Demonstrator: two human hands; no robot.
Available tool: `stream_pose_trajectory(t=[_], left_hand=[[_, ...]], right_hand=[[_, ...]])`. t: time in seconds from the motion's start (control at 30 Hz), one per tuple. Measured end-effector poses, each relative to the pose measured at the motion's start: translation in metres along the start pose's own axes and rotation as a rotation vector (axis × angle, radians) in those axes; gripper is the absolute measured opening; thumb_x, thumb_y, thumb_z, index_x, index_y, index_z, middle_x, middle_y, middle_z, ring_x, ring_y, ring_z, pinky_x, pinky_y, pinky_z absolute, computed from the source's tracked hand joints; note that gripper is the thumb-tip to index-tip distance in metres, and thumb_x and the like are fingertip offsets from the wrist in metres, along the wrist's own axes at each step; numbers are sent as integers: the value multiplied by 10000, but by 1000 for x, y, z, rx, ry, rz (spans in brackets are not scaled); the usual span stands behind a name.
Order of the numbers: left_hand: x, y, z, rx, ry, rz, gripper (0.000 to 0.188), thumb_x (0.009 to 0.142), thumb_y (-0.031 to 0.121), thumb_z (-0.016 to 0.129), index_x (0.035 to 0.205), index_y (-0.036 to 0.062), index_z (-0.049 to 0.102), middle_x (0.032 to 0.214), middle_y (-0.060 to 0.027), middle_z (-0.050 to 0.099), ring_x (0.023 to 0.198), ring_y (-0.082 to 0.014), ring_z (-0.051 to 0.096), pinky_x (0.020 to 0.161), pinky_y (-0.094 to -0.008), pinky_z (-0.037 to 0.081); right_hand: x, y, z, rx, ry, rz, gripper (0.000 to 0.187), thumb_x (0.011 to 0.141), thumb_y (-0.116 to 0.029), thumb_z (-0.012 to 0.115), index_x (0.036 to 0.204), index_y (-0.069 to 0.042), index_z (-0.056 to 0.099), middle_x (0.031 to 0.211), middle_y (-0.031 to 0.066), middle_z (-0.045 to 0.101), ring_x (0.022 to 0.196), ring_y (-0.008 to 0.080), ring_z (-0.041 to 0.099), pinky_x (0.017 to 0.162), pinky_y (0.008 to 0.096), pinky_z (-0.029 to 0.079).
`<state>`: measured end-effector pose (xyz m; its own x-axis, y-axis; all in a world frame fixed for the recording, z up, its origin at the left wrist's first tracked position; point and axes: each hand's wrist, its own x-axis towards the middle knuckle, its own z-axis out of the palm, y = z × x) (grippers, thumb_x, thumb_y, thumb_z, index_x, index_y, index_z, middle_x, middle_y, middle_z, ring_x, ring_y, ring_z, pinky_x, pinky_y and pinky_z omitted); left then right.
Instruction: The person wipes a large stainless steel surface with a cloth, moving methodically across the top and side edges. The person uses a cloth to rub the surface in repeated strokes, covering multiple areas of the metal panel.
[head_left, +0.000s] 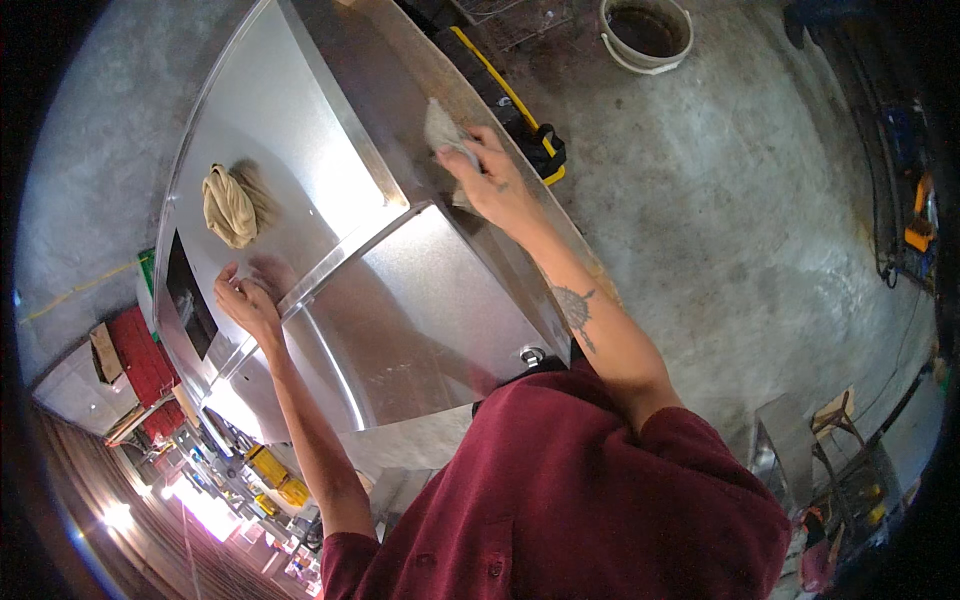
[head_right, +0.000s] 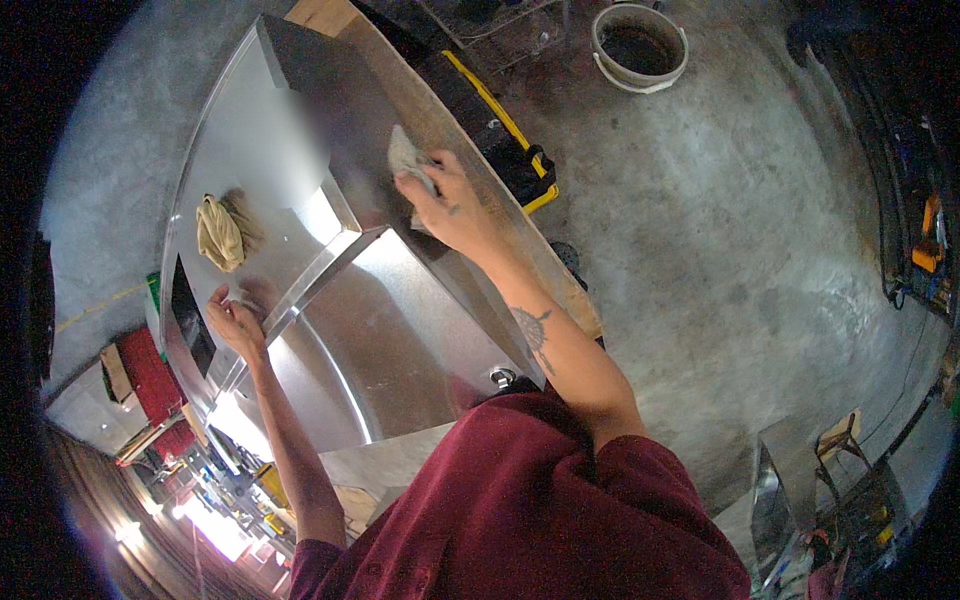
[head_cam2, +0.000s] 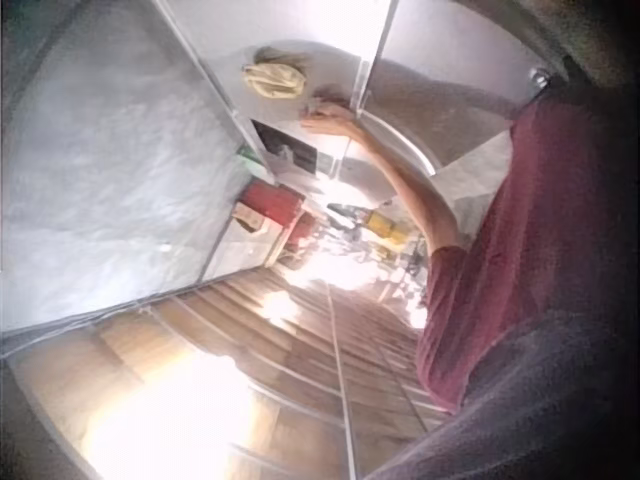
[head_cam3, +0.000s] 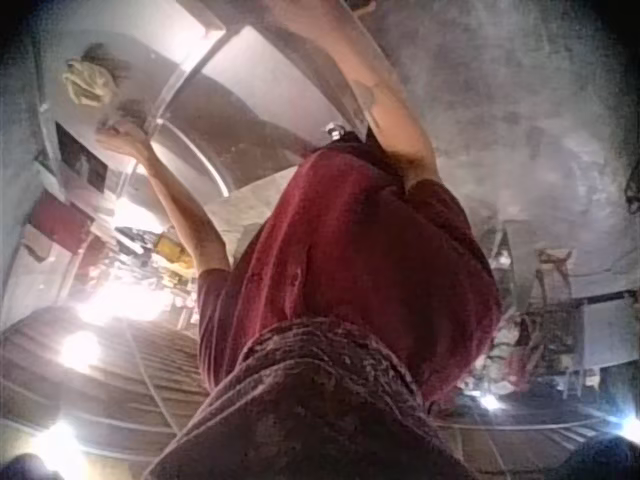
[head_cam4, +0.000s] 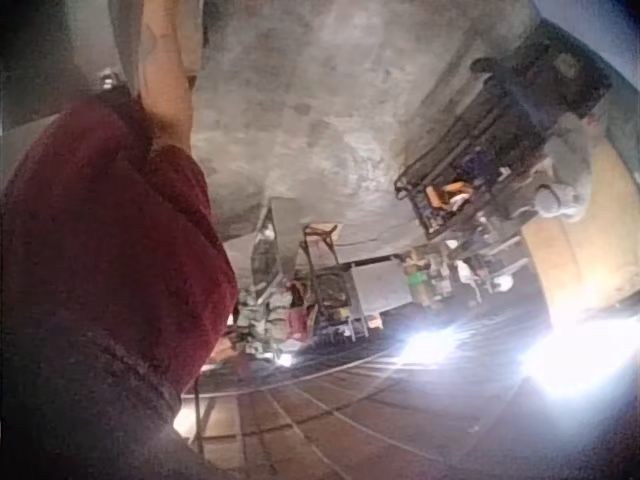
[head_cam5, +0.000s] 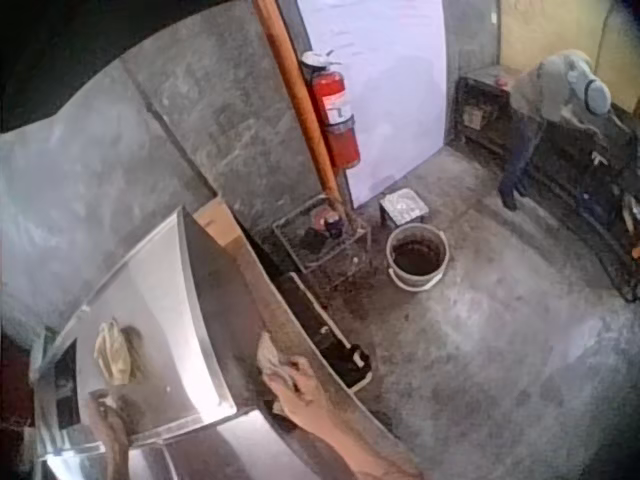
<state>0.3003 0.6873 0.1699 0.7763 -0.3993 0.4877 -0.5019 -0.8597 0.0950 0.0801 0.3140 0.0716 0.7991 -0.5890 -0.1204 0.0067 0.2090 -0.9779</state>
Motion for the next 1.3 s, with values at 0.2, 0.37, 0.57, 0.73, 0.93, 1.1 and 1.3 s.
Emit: stream_pose_trajectory(t=[0.2, 0.37, 0.57, 0.73, 0.93, 1.1, 1.3], left_hand=[[0, 5, 1, 19, 11, 7, 356, 918, -55, 512, 1253, -9, 625, 1226, -194, 661, 1079, -368, 591, 993, -481, 461], [1, 12, -2, 23, -25, -5, 348, 922, -50, 516, 1251, -11, 623, 1225, -195, 657, 1092, -365, 589, 1000, -477, 458], [2, 14, -3, -27, -36, -42, 336, 919, -35, 511, 1236, -19, 622, 1219, -199, 657, 1088, -364, 577, 1002, -482, 446], [0, 10, -4, -3, -34, -59, 346, 915, -18, 509, 1241, -18, 625, 1214, -203, 656, 1095, -368, 569, 1012, -480, 442], [0, 8, 0, -4, -30, -48, 351, 909, -19, 520, 1244, -17, 621, 1206, -210, 654, 1086, -377, 572, 1002, -484, 444], [0, 8, 2, -4, 6, 8, 339, 918, -21, 549, 1250, -10, 616, 1210, -201, 650, 1072, -387, 577, 991, -490, 448], [-4, 17, 0, 33, -37, -99, 313, 964, 13, 558, 1272, -7, 611, 1260, -200, 642, 1160, -398, 569, 1018, -507, 451]], right_hand=[[-20, -10, 8, -265, -122, -94, 409, 1069, -329, 626, 1186, 42, 752, 1409, 231, 562, 1287, 392, 546, 1067, 501, 463], [-8, -4, 8, -202, -70, -188, 427, 1072, -336, 609, 1168, 52, 758, 1376, 217, 585, 1260, 336, 579, 1064, 468, 467], [-25, 6, -37, 457, -166, 402, 421, 1070, -390, 643, 1168, 12, 720, 1197, 69, 670, 981, 168, 656, 832, 316, 547], [-24, 15, -50, 854, -79, 602, 372, 1045, -385, 698, 1176, -37, 689, 970, 54, 702, 794, 144, 654, 698, 279, 554], [-26, 3, -42, 849, -55, 538, 386, 1062, -323, 678, 1290, -14, 646, 1075, 95, 714, 843, 163, 675, 704, 278, 567], [-42, -13, -40, 360, -17, 236, 372, 1056, -134, 598, 1411, -37, 544, 1164, 83, 695, 966, 167, 696, 817, 311, 573], [-75, -49, -38, -451, 64, -80, 429, 996, -82, 602, 1423, -88, 559, 1167, 157, 666, 999, 283, 704, 868, 422, 568]])
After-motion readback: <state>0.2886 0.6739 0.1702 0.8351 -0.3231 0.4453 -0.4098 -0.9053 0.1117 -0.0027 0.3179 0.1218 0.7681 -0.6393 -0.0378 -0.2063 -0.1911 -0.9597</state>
